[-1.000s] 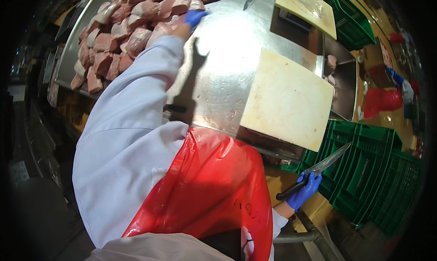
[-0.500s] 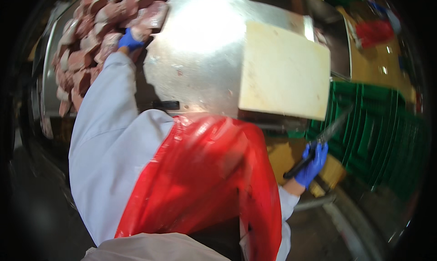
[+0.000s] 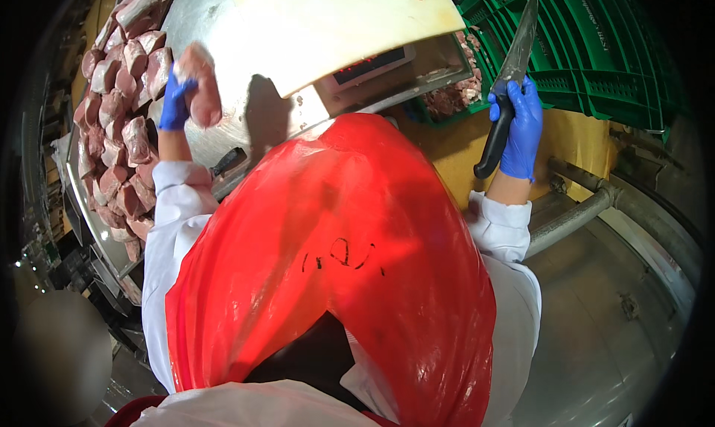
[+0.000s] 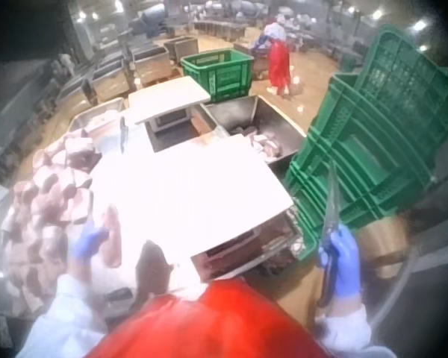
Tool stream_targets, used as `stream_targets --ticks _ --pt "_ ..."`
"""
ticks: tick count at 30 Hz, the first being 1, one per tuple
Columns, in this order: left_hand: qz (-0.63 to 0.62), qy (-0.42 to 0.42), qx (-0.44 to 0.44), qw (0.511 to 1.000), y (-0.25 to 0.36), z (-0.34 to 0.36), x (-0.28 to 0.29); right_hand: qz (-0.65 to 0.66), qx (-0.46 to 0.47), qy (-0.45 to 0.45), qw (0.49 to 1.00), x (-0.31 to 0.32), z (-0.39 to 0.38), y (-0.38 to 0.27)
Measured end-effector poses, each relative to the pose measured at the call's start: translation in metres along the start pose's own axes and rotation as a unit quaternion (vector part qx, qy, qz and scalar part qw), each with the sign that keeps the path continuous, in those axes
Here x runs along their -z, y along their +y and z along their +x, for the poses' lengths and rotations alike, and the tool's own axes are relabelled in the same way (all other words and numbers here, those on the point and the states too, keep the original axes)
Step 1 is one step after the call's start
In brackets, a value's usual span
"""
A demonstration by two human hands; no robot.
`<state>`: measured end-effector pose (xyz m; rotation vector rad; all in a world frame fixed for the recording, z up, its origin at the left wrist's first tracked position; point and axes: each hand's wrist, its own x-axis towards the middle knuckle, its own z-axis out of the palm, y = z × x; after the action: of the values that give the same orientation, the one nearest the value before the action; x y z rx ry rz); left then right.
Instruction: The person cuts raw meat into smaller pieces using a knife on a cutting board. The person places the cut pieces into a green crate.
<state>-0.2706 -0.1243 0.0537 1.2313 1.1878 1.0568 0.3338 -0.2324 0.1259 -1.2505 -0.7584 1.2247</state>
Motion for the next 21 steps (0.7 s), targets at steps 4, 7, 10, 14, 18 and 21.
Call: stream_targets --ticks 4,7,10,14,18,21 --pt "-0.048 -0.05 -0.031 0.997 0.066 0.055 -0.094 0.031 -0.001 -0.038 0.999 0.014 0.02 0.001" --pt "-0.102 0.1 -0.011 0.99 0.072 0.068 -0.177 0.017 -0.003 -0.05 0.999 0.023 0.024 0.0" --pt "-0.297 0.034 0.128 0.946 0.042 0.031 -0.21 0.004 -0.007 -0.05 0.999 0.039 0.028 0.004" --pt "-0.235 0.1 0.131 0.958 0.024 -0.017 -0.221 0.0 -0.013 -0.041 0.999 0.054 0.032 0.007" --pt "-0.078 0.144 0.05 0.985 0.021 -0.009 -0.204 -0.005 -0.013 -0.088 0.996 0.059 0.047 0.014" --pt "0.0 0.156 0.008 0.988 0.03 -0.001 -0.213 -0.019 -0.034 -0.138 0.99 0.04 0.067 0.019"
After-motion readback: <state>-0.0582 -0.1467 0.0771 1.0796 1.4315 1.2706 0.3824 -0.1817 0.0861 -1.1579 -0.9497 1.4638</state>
